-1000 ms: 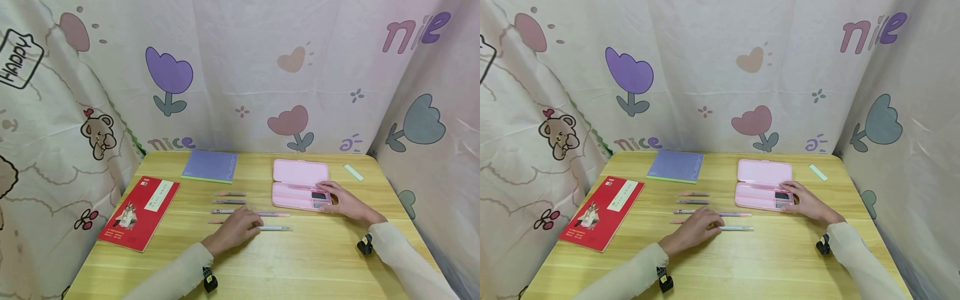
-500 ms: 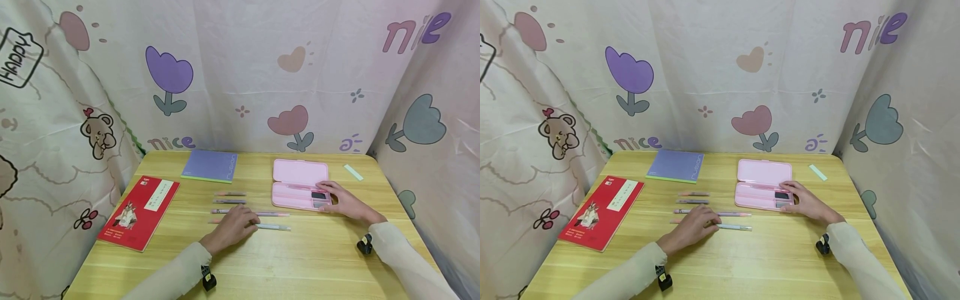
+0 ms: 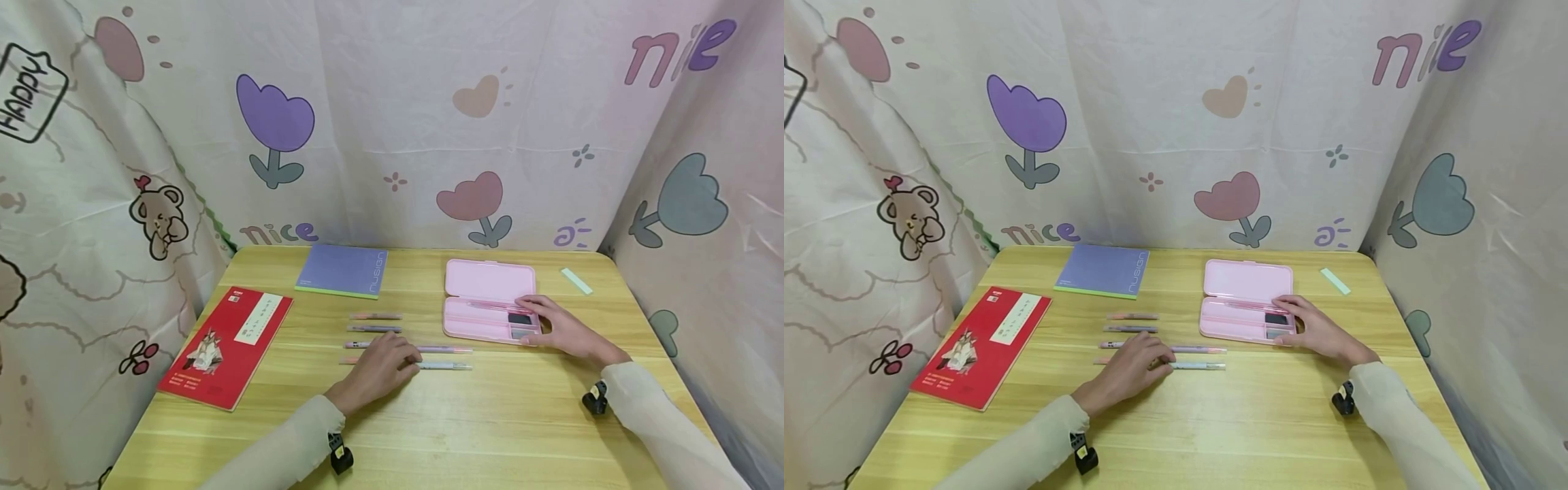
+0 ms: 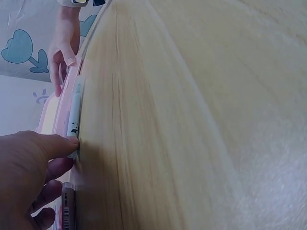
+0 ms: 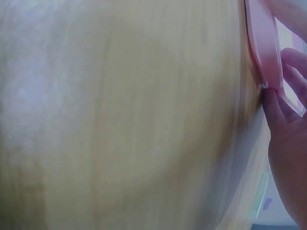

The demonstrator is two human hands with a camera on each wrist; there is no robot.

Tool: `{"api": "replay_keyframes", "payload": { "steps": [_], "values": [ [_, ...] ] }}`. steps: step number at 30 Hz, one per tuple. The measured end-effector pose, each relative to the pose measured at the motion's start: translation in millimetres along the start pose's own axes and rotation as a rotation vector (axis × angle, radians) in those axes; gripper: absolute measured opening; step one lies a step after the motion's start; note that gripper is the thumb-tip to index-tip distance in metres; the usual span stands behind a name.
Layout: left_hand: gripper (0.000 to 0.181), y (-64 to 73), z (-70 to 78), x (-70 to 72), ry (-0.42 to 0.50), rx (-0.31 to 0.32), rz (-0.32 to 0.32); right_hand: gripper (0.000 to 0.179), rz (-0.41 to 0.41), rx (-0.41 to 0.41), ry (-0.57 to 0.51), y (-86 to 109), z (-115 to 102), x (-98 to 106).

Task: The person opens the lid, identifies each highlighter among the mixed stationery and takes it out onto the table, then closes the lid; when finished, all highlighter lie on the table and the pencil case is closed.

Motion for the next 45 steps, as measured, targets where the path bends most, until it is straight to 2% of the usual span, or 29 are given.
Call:
{"api": "replay_keyframes", "payload": {
  "steps": [7, 17, 23, 29, 32, 36, 45],
  "values": [
    [0.008, 0.2, -1.9, -0.7, 0.01, 0.009, 0.009, 0.089, -0.002, 0.009, 0.004, 1.8, -2, 0],
    [0.008, 0.7, -1.5, -0.9, 0.024, -0.016, 0.026, 0.088, -0.004, 0.019, 0.003, 3.4, -4, 1],
    [0.01, 0.3, -1.0, -0.8, 0.027, -0.011, 0.011, 0.088, 0.0, 0.02, 0.005, 3.2, -3, 1],
    [0.016, -3.8, -2.3, 6.2, 0.053, 0.003, 0.025, 0.09, 0.004, 0.013, 0.005, 1.9, -2, 0],
    [0.018, -11.1, -5.6, 12.9, 0.063, 0.002, 0.047, 0.091, 0.0, 0.005, 0.0, 1.0, -1, 0],
    [0.02, -26.1, -13.7, 20.4, 0.096, 0.034, 0.036, 0.092, -0.002, 0.001, -0.003, 0.7, 0, 0],
    [0.028, -75.9, -28.7, 25.3, 0.198, 0.103, 0.011, 0.093, -0.002, 0.004, 0.005, 1.3, -2, 0]
  ]
}}
Point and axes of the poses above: each hand's wrist, its own y-axis away from the middle knuckle, its own x-axis out of the back of the hand, z = x × y, the point moved 7 cm from there along -y, towards the middle knuckle, and after that the axes turned 13 degrees about -x, right-handed, at the moved point
